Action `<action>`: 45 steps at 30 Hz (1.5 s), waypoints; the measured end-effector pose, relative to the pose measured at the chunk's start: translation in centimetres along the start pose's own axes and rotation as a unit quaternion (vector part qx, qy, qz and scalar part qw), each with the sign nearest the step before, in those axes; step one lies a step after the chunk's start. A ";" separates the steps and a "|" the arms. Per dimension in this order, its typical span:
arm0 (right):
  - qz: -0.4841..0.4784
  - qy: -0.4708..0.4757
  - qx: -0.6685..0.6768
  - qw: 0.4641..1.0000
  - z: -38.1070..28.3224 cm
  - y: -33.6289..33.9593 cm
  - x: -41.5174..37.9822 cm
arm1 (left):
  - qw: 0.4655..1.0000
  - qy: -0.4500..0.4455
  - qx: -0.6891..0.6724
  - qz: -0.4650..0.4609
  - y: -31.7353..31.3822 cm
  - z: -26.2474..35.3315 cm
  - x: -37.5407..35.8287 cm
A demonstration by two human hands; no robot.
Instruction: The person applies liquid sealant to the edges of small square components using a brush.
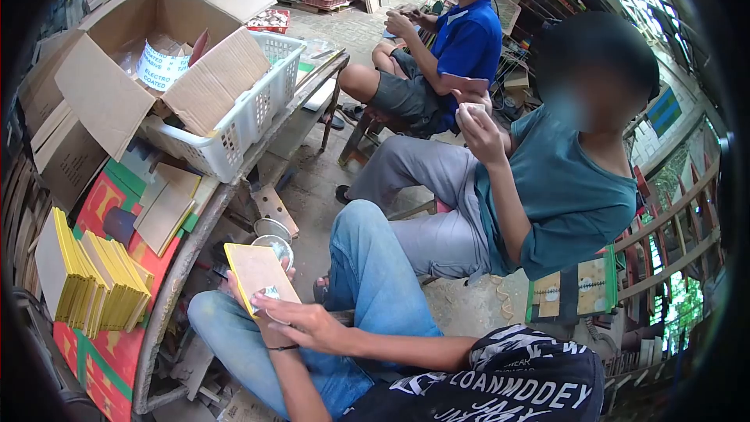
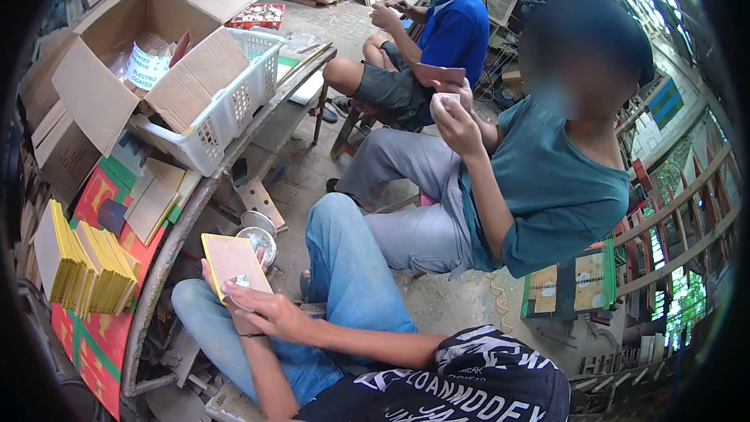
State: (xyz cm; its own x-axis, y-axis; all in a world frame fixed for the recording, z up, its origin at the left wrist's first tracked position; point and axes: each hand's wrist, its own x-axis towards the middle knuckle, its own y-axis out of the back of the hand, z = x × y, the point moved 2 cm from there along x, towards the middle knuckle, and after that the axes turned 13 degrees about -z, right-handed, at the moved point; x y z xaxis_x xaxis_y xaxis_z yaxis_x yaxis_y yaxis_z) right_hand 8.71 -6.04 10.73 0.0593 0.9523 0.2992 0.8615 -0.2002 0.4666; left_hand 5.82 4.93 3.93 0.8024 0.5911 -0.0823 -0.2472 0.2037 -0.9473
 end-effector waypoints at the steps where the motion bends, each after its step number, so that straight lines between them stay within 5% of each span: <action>1: -0.006 0.001 -0.019 1.000 -0.9 0.1 -0.2 | 1.000 0.000 -0.001 0.001 0.0 0.0 0.0; 7: 0.023 -0.104 0.091 0.990 -2.5 -0.2 -1.6 | 0.976 -0.048 0.203 0.063 -2.4 0.4 -0.9; 11: 0.066 -0.068 0.063 0.994 -2.4 -0.4 -1.6 | 0.952 -0.105 0.260 0.122 -1.6 -0.3 -0.6; 14: 0.065 -0.124 0.079 0.987 -2.7 0.2 -0.8 | 0.908 -0.204 0.364 0.043 1.3 -1.0 -0.7; 15: 0.068 -0.143 0.078 0.984 -2.5 0.3 -0.4 | 0.935 -0.105 0.325 0.098 1.0 -0.3 -0.4; 16: 0.071 -0.162 0.076 0.981 -2.1 0.4 0.0 | 0.935 -0.106 0.325 0.098 1.2 -0.3 -0.3; 22: 0.103 -0.154 0.057 0.981 0.3 1.2 3.7 | 0.814 -0.245 0.523 0.061 3.8 -1.1 0.5; 25: 0.122 -0.105 0.048 0.986 -0.2 0.7 3.8 | 0.765 -0.215 0.600 0.095 1.7 -0.7 -1.1; 26: 0.088 -0.133 0.047 0.986 -0.7 0.7 3.1 | 0.766 -0.216 0.598 0.097 1.8 -0.5 -0.9; 28: 0.053 -0.163 0.045 0.984 -1.6 0.2 1.7 | 0.926 -0.174 0.320 0.096 2.6 -0.3 -0.3; 30: 0.070 -0.109 0.057 0.990 -2.4 -0.3 0.2 | 0.920 -0.183 0.333 0.095 -0.7 0.2 -1.2; 38: 0.059 -0.210 0.108 0.970 -1.4 0.7 1.8 | 0.927 -0.146 0.329 0.106 0.8 -0.8 -0.7; 42: 0.122 -0.117 0.039 0.985 1.1 0.9 4.6 | 0.823 -0.225 0.516 0.080 3.5 -0.9 0.2; 44: 0.117 -0.118 0.061 0.984 1.2 1.5 6.2 | 0.666 -0.293 0.685 0.017 0.7 -0.2 -0.5; 45: 0.092 -0.164 0.062 0.980 1.0 1.7 6.8 | 0.665 -0.294 0.686 0.017 1.5 -0.2 -0.3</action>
State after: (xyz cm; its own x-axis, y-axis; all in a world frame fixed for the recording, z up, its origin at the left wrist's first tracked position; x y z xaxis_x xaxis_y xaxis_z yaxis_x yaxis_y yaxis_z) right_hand 11.04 0.28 12.72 0.3608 0.9295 0.0763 0.8746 -0.3656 0.3184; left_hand 5.30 4.84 2.49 0.5316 0.7352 0.4205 -0.8470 0.4642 0.2590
